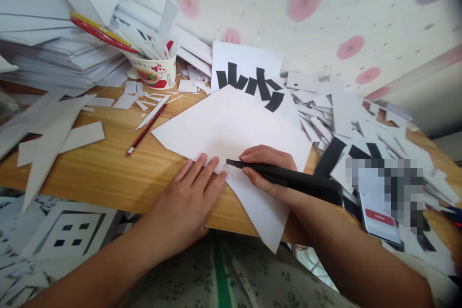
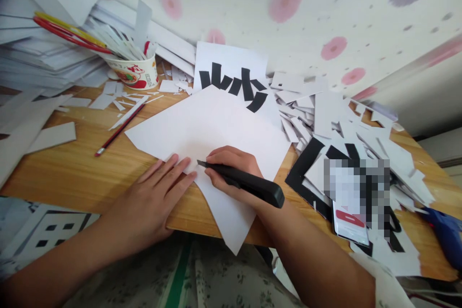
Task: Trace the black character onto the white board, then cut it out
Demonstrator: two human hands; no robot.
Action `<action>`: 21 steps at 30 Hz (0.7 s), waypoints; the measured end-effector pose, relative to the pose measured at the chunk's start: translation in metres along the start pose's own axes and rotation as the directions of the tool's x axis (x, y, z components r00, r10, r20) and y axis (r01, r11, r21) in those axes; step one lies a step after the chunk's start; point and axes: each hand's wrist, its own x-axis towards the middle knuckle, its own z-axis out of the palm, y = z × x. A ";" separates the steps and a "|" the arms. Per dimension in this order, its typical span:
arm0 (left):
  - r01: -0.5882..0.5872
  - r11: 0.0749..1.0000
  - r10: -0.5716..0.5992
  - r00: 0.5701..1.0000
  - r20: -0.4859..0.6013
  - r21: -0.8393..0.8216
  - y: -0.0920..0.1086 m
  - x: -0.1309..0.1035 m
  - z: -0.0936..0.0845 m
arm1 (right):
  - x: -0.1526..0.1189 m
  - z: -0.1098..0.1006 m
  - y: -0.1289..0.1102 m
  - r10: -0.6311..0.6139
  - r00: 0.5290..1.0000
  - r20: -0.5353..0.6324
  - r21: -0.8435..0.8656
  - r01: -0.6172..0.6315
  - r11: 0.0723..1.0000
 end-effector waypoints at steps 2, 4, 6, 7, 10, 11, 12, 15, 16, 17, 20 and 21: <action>0.004 1.000 -0.004 1.000 -0.007 0.002 0.001 0.001 -0.001 | -0.002 0.000 0.001 -0.040 0.999 0.024 -0.012 0.041 0.999; 0.007 1.000 -0.007 1.000 -0.003 0.003 0.002 0.002 -0.001 | -0.004 0.000 0.003 -0.064 0.997 0.051 -0.028 0.065 0.997; 0.017 1.000 -0.017 1.000 0.004 -0.001 0.002 0.002 -0.002 | -0.006 0.001 0.004 -0.066 0.996 0.052 -0.039 0.068 0.997; 0.025 1.000 -0.025 1.000 0.009 -0.004 0.002 0.003 -0.003 | -0.006 0.001 0.005 -0.067 0.997 0.045 -0.040 0.068 0.997; 0.045 0.999 -0.044 0.999 0.028 -0.018 0.003 0.004 -0.005 | -0.008 0.002 0.007 -0.070 0.997 0.019 -0.035 0.070 0.997; 0.050 0.999 -0.049 0.998 0.037 -0.021 0.003 0.004 -0.006 | -0.008 0.002 0.006 -0.068 0.998 0.018 -0.032 0.069 0.997; 0.053 0.998 -0.052 0.998 0.046 -0.024 0.003 0.005 -0.007 | -0.009 0.002 0.006 -0.071 0.997 0.017 -0.027 0.071 0.997; 0.060 0.998 -0.058 0.997 0.059 -0.036 0.003 0.005 -0.009 | -0.009 0.001 0.001 -0.058 0.998 0.036 -0.056 0.060 0.997; 0.060 0.997 -0.058 0.997 0.059 -0.041 0.003 0.005 -0.009 | -0.009 0.001 -0.001 -0.052 0.998 0.039 -0.080 0.055 0.995; 0.062 0.997 -0.059 0.997 0.058 -0.045 0.003 0.004 -0.009 | -0.010 0.001 -0.003 -0.046 0.998 0.039 -0.103 0.050 0.993; 0.077 0.996 -0.074 0.996 0.052 -0.051 0.004 0.004 -0.009 | -0.012 0.002 -0.008 -0.046 0.999 0.024 -0.146 0.049 0.988; 0.084 0.995 -0.081 0.995 0.053 -0.051 0.005 0.004 -0.009 | -0.013 0.002 -0.008 -0.052 0.998 0.019 -0.152 0.054 0.987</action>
